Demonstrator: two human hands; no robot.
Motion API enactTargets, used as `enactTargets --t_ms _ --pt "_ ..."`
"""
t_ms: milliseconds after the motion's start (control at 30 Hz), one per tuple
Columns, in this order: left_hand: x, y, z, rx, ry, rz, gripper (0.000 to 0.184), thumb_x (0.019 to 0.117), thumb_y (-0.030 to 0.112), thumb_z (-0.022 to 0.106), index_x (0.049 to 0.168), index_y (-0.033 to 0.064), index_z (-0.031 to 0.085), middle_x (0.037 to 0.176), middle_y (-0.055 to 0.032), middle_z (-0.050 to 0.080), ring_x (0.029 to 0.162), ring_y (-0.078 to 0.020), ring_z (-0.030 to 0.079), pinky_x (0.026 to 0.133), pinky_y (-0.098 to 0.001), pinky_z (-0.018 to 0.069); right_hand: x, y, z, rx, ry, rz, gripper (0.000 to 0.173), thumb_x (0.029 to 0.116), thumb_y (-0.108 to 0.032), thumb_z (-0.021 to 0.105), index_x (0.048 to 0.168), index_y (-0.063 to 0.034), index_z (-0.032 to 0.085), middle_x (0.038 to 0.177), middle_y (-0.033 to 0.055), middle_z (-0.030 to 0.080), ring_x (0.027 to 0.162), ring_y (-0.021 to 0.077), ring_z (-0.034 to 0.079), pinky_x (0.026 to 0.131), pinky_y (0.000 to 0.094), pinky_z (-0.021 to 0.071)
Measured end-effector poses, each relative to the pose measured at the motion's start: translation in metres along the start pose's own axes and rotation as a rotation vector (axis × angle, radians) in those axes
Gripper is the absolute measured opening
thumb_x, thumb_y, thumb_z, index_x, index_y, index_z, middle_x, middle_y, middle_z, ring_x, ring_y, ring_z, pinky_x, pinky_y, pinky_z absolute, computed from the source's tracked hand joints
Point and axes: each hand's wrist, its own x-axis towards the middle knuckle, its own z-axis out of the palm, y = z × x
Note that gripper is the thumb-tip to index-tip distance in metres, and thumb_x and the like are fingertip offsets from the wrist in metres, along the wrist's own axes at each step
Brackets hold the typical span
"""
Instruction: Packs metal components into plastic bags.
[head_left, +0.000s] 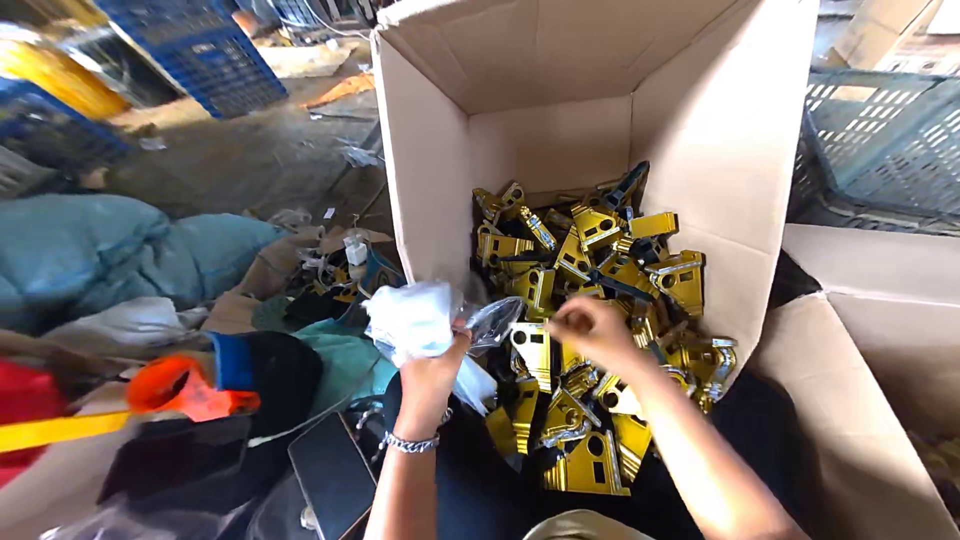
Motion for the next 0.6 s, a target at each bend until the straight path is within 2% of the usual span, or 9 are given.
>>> enactTargets --t_ms 67,133,167,300,367,400,433,500,600 --pt "-0.002 0.003 0.007 -0.073 0.02 -0.011 0.042 0.0789 0.002 0.077 0.115 -0.0051 0.057 0.094 -0.0043 0.072 0.087 -0.0116 0.07 0.082 -0.0299 0.0605 0.01 0.004 0.044 -0.396 -0.244 -0.001 0.055 0.1 -0.047 0.06 0.134 -0.0033 0.065 0.143 0.0276 0.051 0.138 0.0447 0.043 0.111 0.0635 0.0343" --pt "-0.006 0.0 0.018 -0.079 0.004 0.008 0.04 0.0794 0.005 0.079 0.113 -0.0059 0.059 0.093 -0.0054 0.073 0.087 -0.012 0.071 0.083 -0.0307 0.0609 0.02 0.016 0.073 -0.637 -0.415 0.007 0.055 0.1058 -0.044 0.049 0.144 -0.004 0.056 0.158 0.0267 0.036 0.148 0.0474 0.027 0.116 0.0664 0.0237" --pt "-0.007 -0.002 0.022 -0.054 -0.001 0.026 0.046 0.0786 0.006 0.081 0.116 -0.0081 0.058 0.097 -0.0071 0.072 0.09 -0.0117 0.071 0.086 -0.0306 0.0607 0.023 0.023 0.077 -0.654 -0.418 -0.009 0.05 0.1056 -0.037 0.051 0.142 -0.0042 0.058 0.158 0.0256 0.037 0.148 0.0472 0.028 0.116 0.0653 0.0244" --pt "-0.006 -0.01 0.021 0.071 -0.05 0.044 0.07 0.0781 0.005 0.083 0.132 -0.018 0.045 0.116 -0.0167 0.067 0.107 -0.0093 0.067 0.096 -0.0258 0.0561 0.005 0.038 0.053 -0.025 0.056 -0.094 0.024 0.0881 -0.009 0.071 0.106 0.0056 0.075 0.133 0.0315 0.056 0.129 0.0469 0.048 0.11 0.0577 0.0391" --pt "-0.004 -0.009 0.024 0.061 -0.068 -0.018 0.067 0.0787 0.003 0.081 0.133 -0.0164 0.046 0.116 -0.0155 0.067 0.106 -0.0081 0.066 0.096 -0.0238 0.0551 -0.01 0.031 0.022 0.389 0.264 0.094 0.023 0.0965 -0.009 0.06 0.114 0.0054 0.067 0.126 0.0157 0.06 0.118 0.0222 0.057 0.099 0.0381 0.0508" --pt "-0.004 -0.008 0.028 0.039 -0.073 -0.056 0.063 0.0789 0.003 0.08 0.13 -0.0145 0.048 0.112 -0.0132 0.068 0.104 -0.0073 0.067 0.094 -0.0233 0.056 -0.017 0.024 0.004 0.583 0.343 0.168 0.024 0.1016 -0.017 0.053 0.118 -0.0006 0.059 0.11 0.0047 0.063 0.097 0.0098 0.063 0.08 0.0288 0.056" --pt "-0.006 -0.005 0.034 0.012 -0.082 -0.104 0.059 0.0792 0.003 0.08 0.128 -0.0124 0.05 0.109 -0.0108 0.069 0.101 -0.0064 0.068 0.092 -0.023 0.0568 -0.027 0.018 -0.013 0.739 0.366 0.167 0.036 0.1016 -0.028 0.052 0.129 -0.0049 0.048 0.107 0.0015 0.062 0.089 0.0079 0.065 0.074 0.0284 0.0585" --pt "-0.01 0.003 0.049 -0.066 -0.126 -0.213 0.057 0.0801 0.003 0.078 0.129 -0.009 0.05 0.108 -0.0083 0.069 0.099 -0.0067 0.068 0.09 -0.0238 0.0575 -0.047 0.011 -0.037 0.847 0.257 0.015 0.071 0.0877 -0.03 0.069 0.142 -0.008 0.029 0.121 0.0065 0.062 0.088 0.0167 0.07 0.071 0.0347 0.0631" --pt "-0.017 0.017 0.075 -0.21 -0.21 -0.329 0.05 0.0833 0.0 0.075 0.127 -0.0067 0.051 0.107 -0.0087 0.069 0.098 -0.0096 0.069 0.088 -0.0268 0.0589 -0.056 -0.009 -0.047 0.72 -0.117 -0.016 0.076 0.0845 -0.015 0.078 0.142 -0.0068 0.029 0.121 0.0111 0.066 0.077 0.0219 0.073 0.061 0.0368 0.0642"
